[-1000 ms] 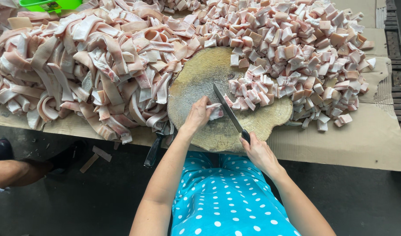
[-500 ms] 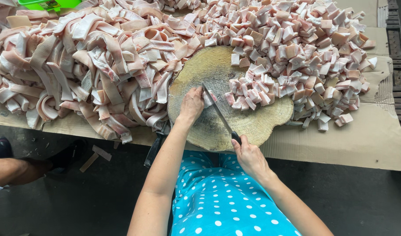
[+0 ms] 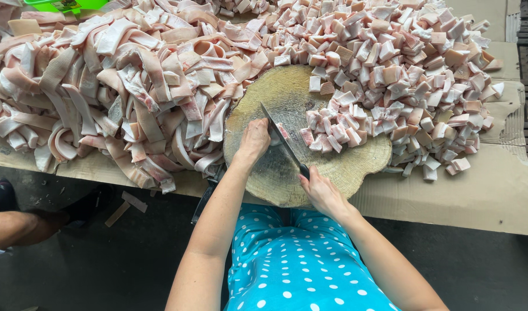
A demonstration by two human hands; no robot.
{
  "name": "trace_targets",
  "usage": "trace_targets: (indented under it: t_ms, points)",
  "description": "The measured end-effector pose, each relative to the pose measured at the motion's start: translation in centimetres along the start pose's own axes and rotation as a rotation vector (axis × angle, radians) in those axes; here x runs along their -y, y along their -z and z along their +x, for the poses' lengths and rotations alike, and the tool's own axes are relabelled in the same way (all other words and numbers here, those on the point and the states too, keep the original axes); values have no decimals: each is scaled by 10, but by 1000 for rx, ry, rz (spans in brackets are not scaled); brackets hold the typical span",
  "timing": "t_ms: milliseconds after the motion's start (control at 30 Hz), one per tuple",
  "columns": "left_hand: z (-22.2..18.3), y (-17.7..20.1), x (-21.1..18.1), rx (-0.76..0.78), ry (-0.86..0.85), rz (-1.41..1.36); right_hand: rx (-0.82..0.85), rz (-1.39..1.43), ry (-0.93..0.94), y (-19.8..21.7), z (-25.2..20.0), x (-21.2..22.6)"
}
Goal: The person cuts strips of raw pork skin into small cubes using a knife on a circular wooden cutting board, moving pieces from a pile on the left to the right after cutting.
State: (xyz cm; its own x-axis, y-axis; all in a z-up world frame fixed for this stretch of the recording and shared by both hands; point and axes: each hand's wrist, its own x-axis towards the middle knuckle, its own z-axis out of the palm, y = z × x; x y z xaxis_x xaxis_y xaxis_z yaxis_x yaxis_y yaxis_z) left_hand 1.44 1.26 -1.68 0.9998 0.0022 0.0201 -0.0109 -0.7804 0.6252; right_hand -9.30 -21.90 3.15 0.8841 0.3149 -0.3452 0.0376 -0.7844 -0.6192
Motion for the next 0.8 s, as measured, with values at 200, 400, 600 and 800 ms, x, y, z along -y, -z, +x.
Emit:
trace_targets:
  t_ms: [200, 400, 600, 800]
  points:
    - [-1, 1, 0, -51, -64, -43, 145, 38, -115, 3, 63, 25]
    - [-4, -8, 14, -154, -133, -131, -24, -65, -12, -19, 89, 23]
    - [-5, -30, 27, -184, 7, -135, -58, -111, -25, -31, 54, 11]
    - [-24, -21, 14, -280, -203, -186, -65, 1, -2, -12, 20, -5]
